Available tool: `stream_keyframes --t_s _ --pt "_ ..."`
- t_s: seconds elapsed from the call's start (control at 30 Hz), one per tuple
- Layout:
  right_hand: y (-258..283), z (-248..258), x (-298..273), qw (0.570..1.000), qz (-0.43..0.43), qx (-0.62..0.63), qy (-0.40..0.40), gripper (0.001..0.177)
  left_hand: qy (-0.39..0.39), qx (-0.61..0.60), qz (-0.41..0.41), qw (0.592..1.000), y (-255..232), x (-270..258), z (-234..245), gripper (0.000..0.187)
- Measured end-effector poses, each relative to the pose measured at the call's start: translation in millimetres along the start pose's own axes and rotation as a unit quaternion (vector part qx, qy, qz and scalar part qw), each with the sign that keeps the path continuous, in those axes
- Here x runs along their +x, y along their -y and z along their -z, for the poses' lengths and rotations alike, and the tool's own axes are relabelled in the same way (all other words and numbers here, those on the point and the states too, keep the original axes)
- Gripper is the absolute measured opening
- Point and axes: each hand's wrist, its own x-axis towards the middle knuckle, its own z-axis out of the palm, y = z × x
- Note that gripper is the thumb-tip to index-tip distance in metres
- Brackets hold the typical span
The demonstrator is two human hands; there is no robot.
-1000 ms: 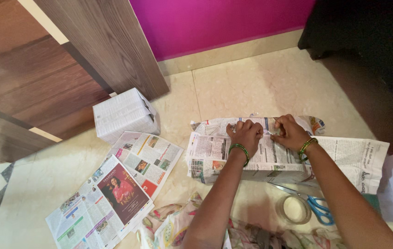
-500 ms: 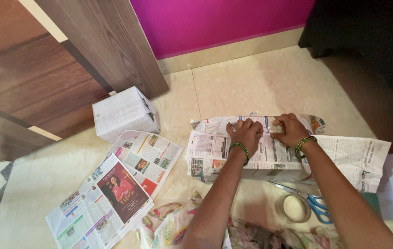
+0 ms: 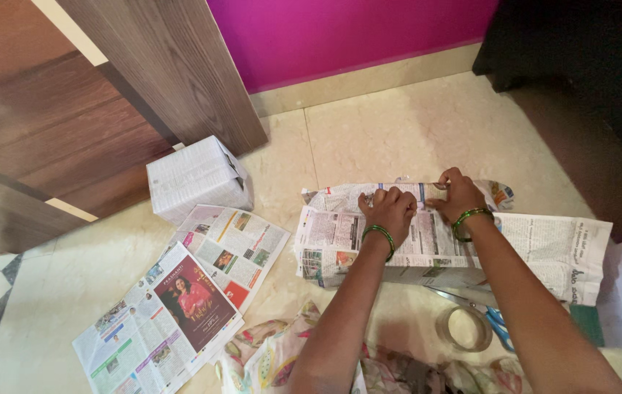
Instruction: The person wraps a small rectangular box with newspaper, folding the paper around the box and securing it with clear tape. They use scissors to cut tape and smooth the paper over the box, completing the wrapping process.
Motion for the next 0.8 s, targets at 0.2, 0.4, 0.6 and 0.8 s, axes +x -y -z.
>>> stream_keyframes --t_s 0.2,0.4,0.6,0.8 --pt "-5.8 1.1 4.8 0.995 -0.053 0.087 0.013 0.051 -0.006 0.006 -0.003 1.000 -0.4 -0.6 -0.2 0.006" --pt "-20.9 -5.7 19.7 0.998 -0.048 0.031 -0.019 0.053 -0.015 0.008 -0.014 1.000 -0.7 -0.9 -0.2 0.008" --pt "-37.1 -23.3 36.2 0.996 -0.023 -0.015 -0.080 0.050 -0.002 -0.002 -0.001 1.000 -2.7 -0.8 1.7 0.008" --pt "-41.8 3.0 10.2 0.902 -0.033 0.425 -0.068 0.010 0.002 -0.005 -0.010 1.000 -0.7 -1.5 2.1 0.008"
